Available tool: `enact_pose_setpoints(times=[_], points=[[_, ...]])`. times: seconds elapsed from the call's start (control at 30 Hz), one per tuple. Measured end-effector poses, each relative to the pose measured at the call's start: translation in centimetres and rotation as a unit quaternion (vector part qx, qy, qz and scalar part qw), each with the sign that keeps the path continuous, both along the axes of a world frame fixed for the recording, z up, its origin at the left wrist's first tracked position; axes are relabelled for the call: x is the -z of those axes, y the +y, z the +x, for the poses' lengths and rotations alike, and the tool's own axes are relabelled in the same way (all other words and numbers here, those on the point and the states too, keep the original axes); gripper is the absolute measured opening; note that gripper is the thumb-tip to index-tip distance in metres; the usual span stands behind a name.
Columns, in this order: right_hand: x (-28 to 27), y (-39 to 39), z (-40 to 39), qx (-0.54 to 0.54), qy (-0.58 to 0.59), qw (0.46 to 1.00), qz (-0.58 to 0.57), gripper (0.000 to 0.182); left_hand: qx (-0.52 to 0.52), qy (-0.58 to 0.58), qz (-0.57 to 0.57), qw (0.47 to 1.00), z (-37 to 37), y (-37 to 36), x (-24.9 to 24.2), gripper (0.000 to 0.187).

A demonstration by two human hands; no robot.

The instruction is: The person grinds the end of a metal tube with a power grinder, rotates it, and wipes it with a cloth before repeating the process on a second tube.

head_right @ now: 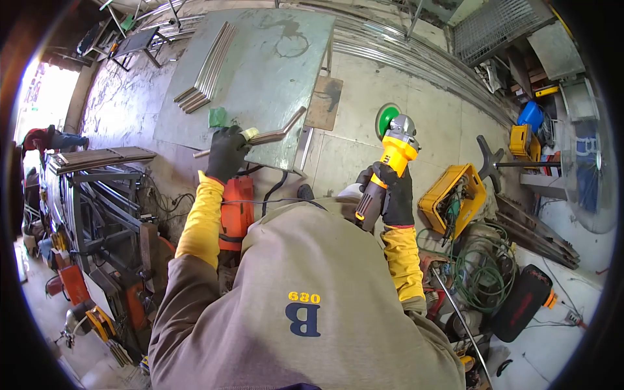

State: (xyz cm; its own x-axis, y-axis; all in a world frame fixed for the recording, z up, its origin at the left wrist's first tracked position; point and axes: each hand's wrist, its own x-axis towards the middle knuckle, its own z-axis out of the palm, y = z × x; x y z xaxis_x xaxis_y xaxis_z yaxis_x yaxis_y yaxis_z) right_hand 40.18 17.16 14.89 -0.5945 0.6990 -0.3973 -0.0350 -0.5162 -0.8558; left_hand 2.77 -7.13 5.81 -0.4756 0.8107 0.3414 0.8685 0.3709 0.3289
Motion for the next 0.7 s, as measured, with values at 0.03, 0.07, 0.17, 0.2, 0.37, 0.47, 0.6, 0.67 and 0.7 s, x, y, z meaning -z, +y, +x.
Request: enact_pose_setpoints(times=[0.03, 0.07, 0.17, 0.2, 0.37, 0.47, 0.6, 0.67, 0.7], points=[[0.1, 0.1, 0.0, -0.001, 0.001, 1.000, -0.002, 0.044, 0.023, -0.019, -0.050, 0.998, -0.6, 0.1, -0.3, 0.026], [0.1, 0.1, -0.1, -0.006, 0.001, 1.000, -0.001, 0.044, 0.046, -0.037, -0.099, 0.993, -1.0, 0.2, -0.6, 0.030], [0.6, 0.0, 0.2, 0.001, -0.016, 1.000, 0.005, 0.044, 0.038, -0.040, -0.102, 0.993, -0.2, 0.4, -0.9, 0.038], [0.7, -0.1, 0.2, 0.010, -0.010, 1.000, 0.001, 0.044, 0.036, -0.042, -0.102, 0.993, 0.2, 0.1, -1.0, 0.038], [0.0, -0.4, 0.1, 0.021, -0.028, 0.999, -0.004, 0.042, 0.015, -0.130, 0.074, 0.989, 1.1, -0.9, -0.5, 0.043], [-0.4, -0.2, -0.2, 0.008, -0.032, 0.999, -0.003, 0.042, -0.053, -0.073, 0.114, 0.989, 1.9, 0.2, 0.3, 0.034], [-1.9, -0.5, -0.9, 0.000, -0.063, 0.997, 0.035, 0.043, -0.096, 0.037, 0.130, 0.986, 3.2, 1.9, 0.2, 0.025], [-2.7, -0.4, -1.1, -0.004, -0.070, 0.996, 0.048, 0.045, -0.094, 0.060, 0.130, 0.985, 3.1, 2.8, 1.0, 0.025], [-3.3, -0.3, -1.3, -0.016, -0.076, 0.995, 0.066, 0.045, -0.100, 0.053, 0.133, 0.985, 2.9, 3.0, 1.4, 0.025]])
